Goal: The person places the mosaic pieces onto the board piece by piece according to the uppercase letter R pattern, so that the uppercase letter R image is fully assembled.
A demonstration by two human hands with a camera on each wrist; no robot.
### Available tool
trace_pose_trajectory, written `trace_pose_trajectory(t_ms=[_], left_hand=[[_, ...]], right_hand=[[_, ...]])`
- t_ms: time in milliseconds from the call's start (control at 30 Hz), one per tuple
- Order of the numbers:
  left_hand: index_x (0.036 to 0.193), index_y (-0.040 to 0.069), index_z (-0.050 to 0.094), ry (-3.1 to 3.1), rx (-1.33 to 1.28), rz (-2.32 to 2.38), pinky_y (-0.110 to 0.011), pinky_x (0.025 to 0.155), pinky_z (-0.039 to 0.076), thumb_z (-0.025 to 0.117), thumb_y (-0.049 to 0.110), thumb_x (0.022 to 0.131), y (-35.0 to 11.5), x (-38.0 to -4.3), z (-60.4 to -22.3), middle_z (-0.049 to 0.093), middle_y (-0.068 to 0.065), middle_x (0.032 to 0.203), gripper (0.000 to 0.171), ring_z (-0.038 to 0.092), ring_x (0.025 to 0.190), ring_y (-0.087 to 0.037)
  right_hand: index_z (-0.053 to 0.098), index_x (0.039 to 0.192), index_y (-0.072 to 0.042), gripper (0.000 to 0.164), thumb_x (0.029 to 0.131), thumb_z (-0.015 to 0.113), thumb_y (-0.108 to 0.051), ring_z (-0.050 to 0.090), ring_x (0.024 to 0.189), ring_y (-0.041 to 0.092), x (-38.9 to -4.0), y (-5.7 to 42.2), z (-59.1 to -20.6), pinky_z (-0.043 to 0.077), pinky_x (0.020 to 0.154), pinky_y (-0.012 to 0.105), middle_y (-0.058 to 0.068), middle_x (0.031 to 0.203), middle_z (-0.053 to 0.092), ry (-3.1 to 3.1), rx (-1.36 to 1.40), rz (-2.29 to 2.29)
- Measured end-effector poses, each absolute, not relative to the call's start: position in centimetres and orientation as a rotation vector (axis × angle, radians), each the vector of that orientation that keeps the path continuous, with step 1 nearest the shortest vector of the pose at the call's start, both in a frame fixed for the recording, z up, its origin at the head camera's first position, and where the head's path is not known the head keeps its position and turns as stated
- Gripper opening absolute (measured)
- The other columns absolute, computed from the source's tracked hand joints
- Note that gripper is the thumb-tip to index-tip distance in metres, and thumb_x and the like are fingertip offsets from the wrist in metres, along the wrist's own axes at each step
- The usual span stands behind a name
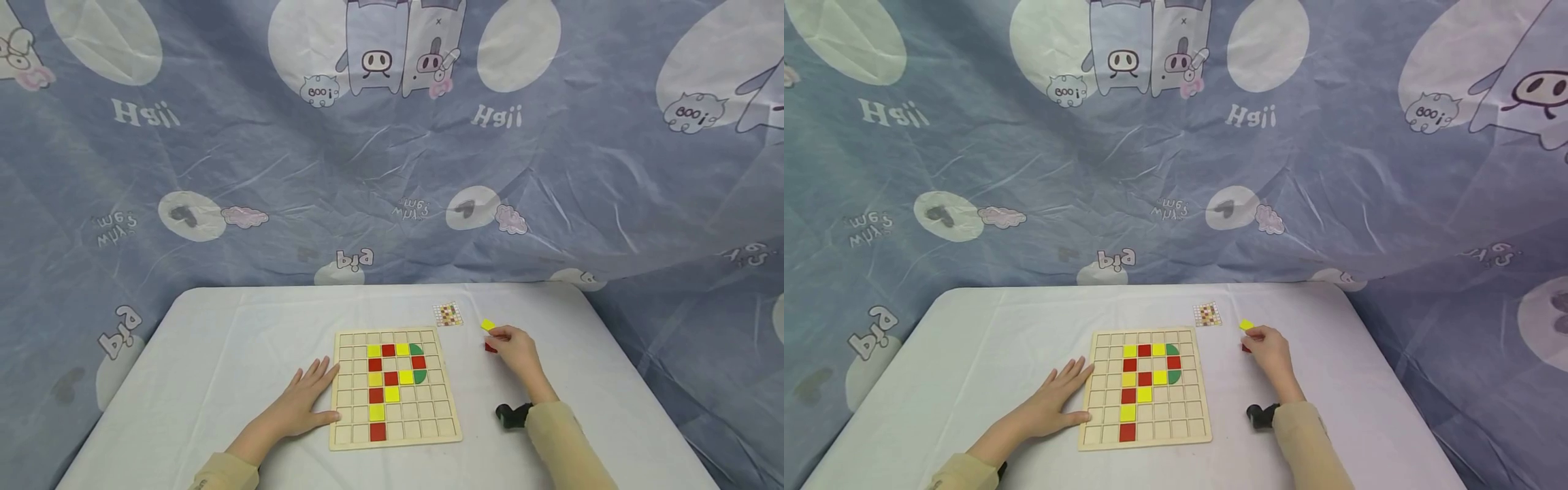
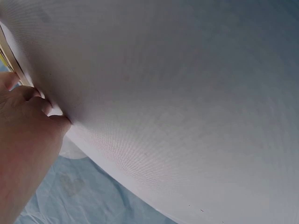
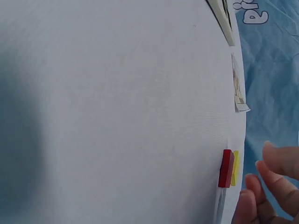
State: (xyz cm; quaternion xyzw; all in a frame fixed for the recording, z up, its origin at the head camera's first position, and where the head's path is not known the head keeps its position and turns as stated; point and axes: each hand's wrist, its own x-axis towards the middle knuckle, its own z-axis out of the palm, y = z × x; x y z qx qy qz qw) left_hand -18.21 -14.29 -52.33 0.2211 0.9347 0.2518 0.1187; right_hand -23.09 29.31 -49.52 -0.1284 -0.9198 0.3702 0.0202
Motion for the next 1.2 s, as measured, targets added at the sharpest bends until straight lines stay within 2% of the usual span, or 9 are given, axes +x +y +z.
trace_pose_trajectory(t_ms=[167,300,467,700,867,1067,1200], left_hand=[[0.155,0.013,0.032,2.732,0.648,0.739,-0.062,0.121,0.009,0.072,0.055,0.082,-14.3,-18.2,-52.4,0.021,-0.016,0.164,0.093,0.014,0.152,-0.038],[0.155,0.013,0.031,2.724,0.648,0.737,-0.062,0.121,0.009,0.071,0.056,0.082,-14.2,-18.2,-52.6,0.021,-0.016,0.164,0.093,0.014,0.152,-0.038],[0.155,0.014,0.032,2.738,0.637,0.722,-0.061,0.122,0.010,0.071,0.057,0.081,-14.3,-18.4,-52.8,0.021,-0.014,0.164,0.094,0.014,0.153,-0.036],[0.155,0.014,0.032,2.740,0.632,0.724,-0.060,0.122,0.010,0.071,0.057,0.082,-14.3,-18.3,-52.6,0.021,-0.014,0.164,0.093,0.014,0.153,-0.036],[0.155,0.013,0.033,2.733,0.635,0.742,-0.061,0.122,0.009,0.072,0.055,0.082,-14.3,-18.1,-52.5,0.021,-0.015,0.164,0.093,0.014,0.152,-0.037],[0.155,0.014,0.032,2.742,0.632,0.727,-0.061,0.122,0.009,0.071,0.056,0.082,-14.2,-18.2,-52.5,0.021,-0.014,0.164,0.093,0.013,0.153,-0.037],[0.155,0.014,0.032,2.744,0.629,0.722,-0.061,0.122,0.009,0.071,0.057,0.081,-14.2,-18.2,-52.6,0.021,-0.014,0.164,0.094,0.013,0.153,-0.037]], right_hand=[[0.065,0.114,0.006,0.034,0.090,0.070,-0.017,0.065,0.095,0.032,-23.1,29.6,-49.9,0.055,0.080,0.040,0.023,0.108,0.068,-2.881,-0.455,1.159],[0.065,0.113,0.006,0.033,0.088,0.072,-0.013,0.064,0.093,0.031,-23.1,29.7,-50.5,0.055,0.083,0.043,0.023,0.107,0.068,-2.918,-0.494,1.131],[0.065,0.110,0.006,0.031,0.086,0.075,-0.013,0.062,0.088,0.028,-23.1,29.6,-50.8,0.054,0.079,0.042,0.021,0.101,0.067,-2.931,-0.496,1.094],[0.065,0.100,0.002,0.024,0.083,0.077,-0.010,0.059,0.079,0.022,-23.0,29.3,-50.4,0.050,0.068,0.031,0.013,0.089,0.065,-2.922,-0.462,1.094],[0.065,0.097,0.002,0.022,0.083,0.077,-0.009,0.059,0.076,0.021,-22.3,28.6,-49.8,0.047,0.062,0.026,0.013,0.087,0.066,-2.878,-0.409,1.107],[0.067,0.097,-0.001,0.022,0.082,0.079,-0.010,0.064,0.072,0.019,-21.4,26.0,-48.7,0.050,0.060,0.025,0.011,0.087,0.068,-2.830,-0.315,1.282],[0.068,0.095,-0.003,0.019,0.081,0.080,-0.009,0.066,0.072,0.018,-20.6,23.3,-48.2,0.056,0.065,0.030,0.006,0.083,0.069,-2.829,-0.266,1.456]])
